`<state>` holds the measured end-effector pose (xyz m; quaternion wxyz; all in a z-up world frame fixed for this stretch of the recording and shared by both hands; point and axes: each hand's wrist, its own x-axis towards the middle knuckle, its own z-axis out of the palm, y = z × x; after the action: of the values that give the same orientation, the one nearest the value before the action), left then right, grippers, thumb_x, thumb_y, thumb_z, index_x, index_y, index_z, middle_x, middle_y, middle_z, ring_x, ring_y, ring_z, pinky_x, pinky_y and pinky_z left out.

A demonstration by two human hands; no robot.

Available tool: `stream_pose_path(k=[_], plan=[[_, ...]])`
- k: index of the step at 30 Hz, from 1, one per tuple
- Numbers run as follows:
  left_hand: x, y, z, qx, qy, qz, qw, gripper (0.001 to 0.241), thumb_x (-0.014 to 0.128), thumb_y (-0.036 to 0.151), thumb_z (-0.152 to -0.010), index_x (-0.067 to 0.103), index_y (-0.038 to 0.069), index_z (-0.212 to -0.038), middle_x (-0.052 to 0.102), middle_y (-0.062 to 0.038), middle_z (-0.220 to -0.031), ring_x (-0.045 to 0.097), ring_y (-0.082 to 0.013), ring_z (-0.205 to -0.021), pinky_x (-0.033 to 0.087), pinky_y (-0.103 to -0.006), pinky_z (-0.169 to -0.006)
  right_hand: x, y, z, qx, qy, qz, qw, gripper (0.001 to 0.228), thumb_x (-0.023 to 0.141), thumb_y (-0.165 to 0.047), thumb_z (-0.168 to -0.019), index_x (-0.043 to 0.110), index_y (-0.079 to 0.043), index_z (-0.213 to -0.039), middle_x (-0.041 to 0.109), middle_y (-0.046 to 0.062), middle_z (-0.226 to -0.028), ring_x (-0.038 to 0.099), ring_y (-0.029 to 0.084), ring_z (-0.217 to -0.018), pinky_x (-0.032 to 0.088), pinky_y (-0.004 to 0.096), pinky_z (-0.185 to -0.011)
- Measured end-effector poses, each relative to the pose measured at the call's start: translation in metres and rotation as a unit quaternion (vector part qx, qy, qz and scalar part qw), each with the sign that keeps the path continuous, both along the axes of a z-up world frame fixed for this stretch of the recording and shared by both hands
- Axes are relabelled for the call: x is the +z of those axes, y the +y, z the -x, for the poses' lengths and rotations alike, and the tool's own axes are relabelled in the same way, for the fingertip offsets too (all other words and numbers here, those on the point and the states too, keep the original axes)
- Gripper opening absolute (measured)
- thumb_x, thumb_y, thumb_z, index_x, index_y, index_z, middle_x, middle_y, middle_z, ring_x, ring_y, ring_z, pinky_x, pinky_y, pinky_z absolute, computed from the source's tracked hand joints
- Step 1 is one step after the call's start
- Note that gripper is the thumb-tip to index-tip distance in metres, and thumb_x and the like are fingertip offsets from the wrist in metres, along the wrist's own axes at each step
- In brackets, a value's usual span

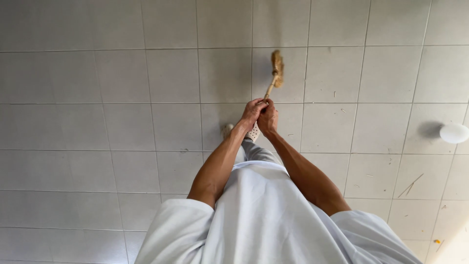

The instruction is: Sweeping debris and small balloons off a tiled floor using a handheld broom.

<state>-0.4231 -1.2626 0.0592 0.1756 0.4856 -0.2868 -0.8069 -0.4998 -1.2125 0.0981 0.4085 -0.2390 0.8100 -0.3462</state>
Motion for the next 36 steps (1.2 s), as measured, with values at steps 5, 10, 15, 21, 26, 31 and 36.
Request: stream_pose_path(k=[5,10,15,21,26,31,36], plan=[[0.020,-0.032,-0.024,0.071,-0.034,0.018,0.997,0.041,0.067,0.022,-0.089,0.063,0.004,-0.125,0.073,-0.011,-0.100,0.068,-0.0209,-0.095,0.053,-0.0336,-0.084,-0.011,-0.034,-0.018,0.077,0.081,0.088,0.990,0.037,0.066,-0.016,-0.095,0.061,-0.001,-0.128,0.074,0.023,-0.096,0.074,0.038,-0.089,0.056,0.046,-0.074],[-0.017,-0.077,-0.027,0.124,-0.065,0.098,0.985,0.036,0.069,0.018,-0.089,0.066,-0.003,-0.118,0.073,-0.016,-0.098,0.067,-0.0230,-0.090,0.054,-0.0366,-0.078,-0.009,-0.090,-0.021,0.105,0.066,0.121,0.985,0.036,0.069,-0.016,-0.090,0.065,0.000,-0.123,0.074,0.023,-0.096,0.076,0.034,-0.090,0.058,0.042,-0.074],[-0.003,-0.131,-0.006,0.047,-0.239,0.093,0.965,0.048,0.072,0.023,-0.083,0.060,0.012,-0.129,0.071,-0.007,-0.096,0.066,-0.0193,-0.087,0.053,-0.0354,-0.078,-0.058,-0.137,-0.005,0.113,0.080,0.148,0.979,0.036,0.075,-0.019,-0.088,0.069,-0.001,-0.119,0.076,0.022,-0.097,0.078,0.030,-0.089,0.059,0.039,-0.076],[-0.088,-0.141,0.038,0.008,-0.041,0.003,0.999,0.026,0.069,0.016,-0.090,0.063,0.000,-0.109,0.070,-0.014,-0.096,0.067,-0.0232,-0.089,0.057,-0.0379,-0.078,-0.073,-0.146,0.025,0.056,0.133,0.020,0.989,0.036,0.068,-0.017,-0.092,0.067,-0.001,-0.125,0.075,0.024,-0.098,0.076,0.033,-0.089,0.058,0.043,-0.075],[-0.067,-0.154,0.058,-0.059,0.063,-0.077,0.993,0.020,0.063,0.014,-0.093,0.068,0.000,-0.106,0.070,-0.009,-0.096,0.066,-0.0193,-0.086,0.057,-0.0343,-0.076,-0.053,-0.143,0.033,-0.050,0.120,-0.053,0.990,0.038,0.065,-0.019,-0.096,0.064,-0.002,-0.130,0.075,0.024,-0.096,0.076,0.033,-0.089,0.057,0.045,-0.074],[-0.053,-0.173,0.051,-0.050,0.102,-0.080,0.990,0.023,0.060,0.012,-0.092,0.072,0.003,-0.109,0.070,-0.008,-0.096,0.066,-0.0181,-0.087,0.055,-0.0310,-0.078,-0.038,-0.169,0.032,-0.048,0.110,-0.042,0.992,0.040,0.061,-0.021,-0.098,0.059,-0.004,-0.134,0.076,0.022,-0.093,0.076,0.033,-0.084,0.056,0.046,-0.073],[-0.037,-0.205,0.032,0.014,0.149,-0.066,0.986,0.022,0.064,0.014,-0.093,0.071,0.001,-0.109,0.070,-0.008,-0.097,0.067,-0.0195,-0.089,0.055,-0.0327,-0.080,-0.038,-0.197,0.020,-0.033,0.133,0.016,0.991,0.040,0.066,-0.025,-0.095,0.059,-0.002,-0.128,0.075,0.022,-0.096,0.075,0.036,-0.086,0.057,0.046,-0.073]])
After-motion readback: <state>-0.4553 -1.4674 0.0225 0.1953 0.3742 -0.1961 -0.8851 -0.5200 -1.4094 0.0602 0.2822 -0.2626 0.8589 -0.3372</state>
